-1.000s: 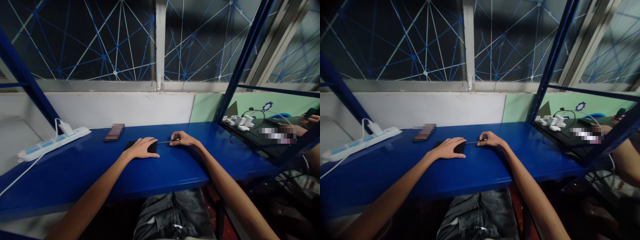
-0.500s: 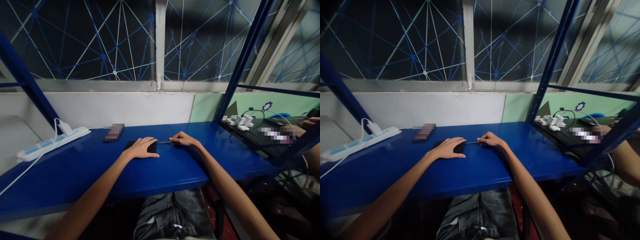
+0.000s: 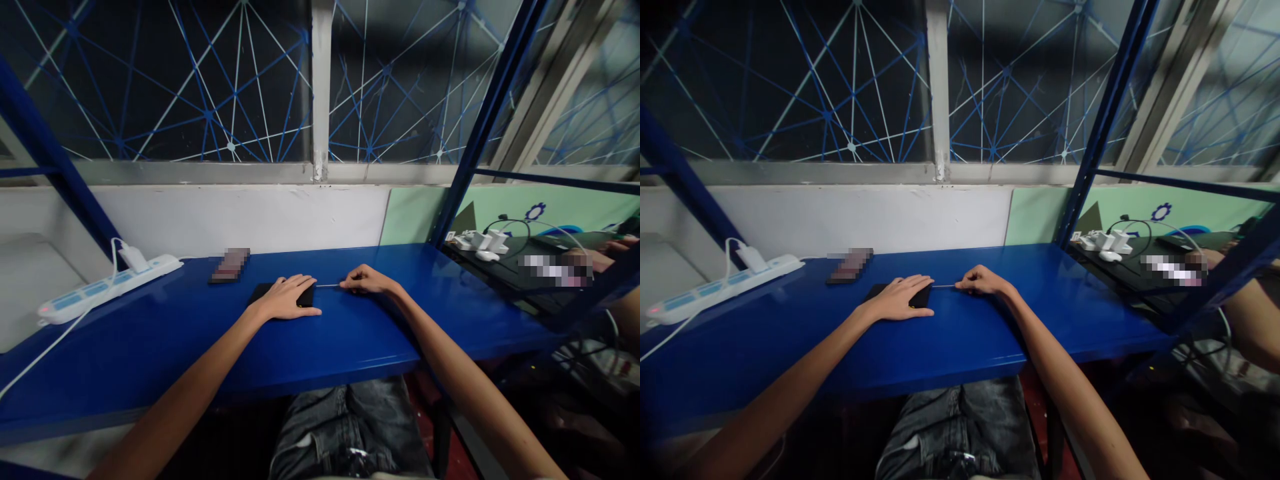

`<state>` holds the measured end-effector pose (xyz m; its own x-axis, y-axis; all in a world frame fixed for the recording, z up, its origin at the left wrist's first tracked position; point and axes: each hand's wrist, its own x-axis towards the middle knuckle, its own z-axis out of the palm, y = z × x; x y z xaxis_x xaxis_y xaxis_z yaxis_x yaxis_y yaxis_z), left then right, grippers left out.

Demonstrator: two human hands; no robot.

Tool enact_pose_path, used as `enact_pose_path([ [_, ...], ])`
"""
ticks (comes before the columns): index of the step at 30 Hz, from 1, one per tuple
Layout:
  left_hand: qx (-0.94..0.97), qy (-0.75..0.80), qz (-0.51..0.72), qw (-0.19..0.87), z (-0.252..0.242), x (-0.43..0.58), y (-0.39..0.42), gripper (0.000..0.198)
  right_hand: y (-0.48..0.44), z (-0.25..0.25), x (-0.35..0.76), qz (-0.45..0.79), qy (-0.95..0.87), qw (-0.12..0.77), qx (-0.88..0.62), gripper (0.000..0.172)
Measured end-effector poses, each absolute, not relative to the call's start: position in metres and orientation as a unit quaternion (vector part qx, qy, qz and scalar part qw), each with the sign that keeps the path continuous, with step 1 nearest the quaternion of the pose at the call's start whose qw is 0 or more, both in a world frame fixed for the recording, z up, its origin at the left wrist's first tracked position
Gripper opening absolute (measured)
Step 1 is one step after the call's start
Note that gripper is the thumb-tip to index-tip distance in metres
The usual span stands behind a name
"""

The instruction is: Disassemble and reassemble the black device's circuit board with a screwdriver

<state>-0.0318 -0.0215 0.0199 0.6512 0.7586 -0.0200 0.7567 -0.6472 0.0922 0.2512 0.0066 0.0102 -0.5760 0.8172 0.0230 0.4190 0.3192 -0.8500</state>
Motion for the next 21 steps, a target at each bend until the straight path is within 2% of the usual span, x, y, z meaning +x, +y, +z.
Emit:
enact_pose_path([
  [4,0.907,0.419,0.013,0.045,0.0189,-0.0313,-0.0231,0.096,0.0081,0.0079,0.2484,0.387,-0.788,0.227,-0.422,0.057],
  [8,0.906,0.419,0.020,0.046,0.0176,-0.0312,-0.0224,0.095,0.0110,0.0048,0.2457,0.381,-0.789,0.257,-0.409,0.044],
  [11,0.907,0.418,0.020,0.045,0.0173,-0.0310,-0.0220,0.094,0.0112,0.0039,0.2453,0.405,-0.774,0.277,-0.401,0.046],
  [15,0.907,0.418,0.020,0.046,0.0174,-0.0306,-0.0224,0.094,0.0082,0.0056,0.2463,0.449,-0.761,0.250,-0.396,0.044],
  [21,0.907,0.418,0.016,0.043,0.0163,-0.0312,-0.0219,0.093,0.0073,0.0084,0.2465,0.389,-0.784,0.233,-0.425,0.053],
])
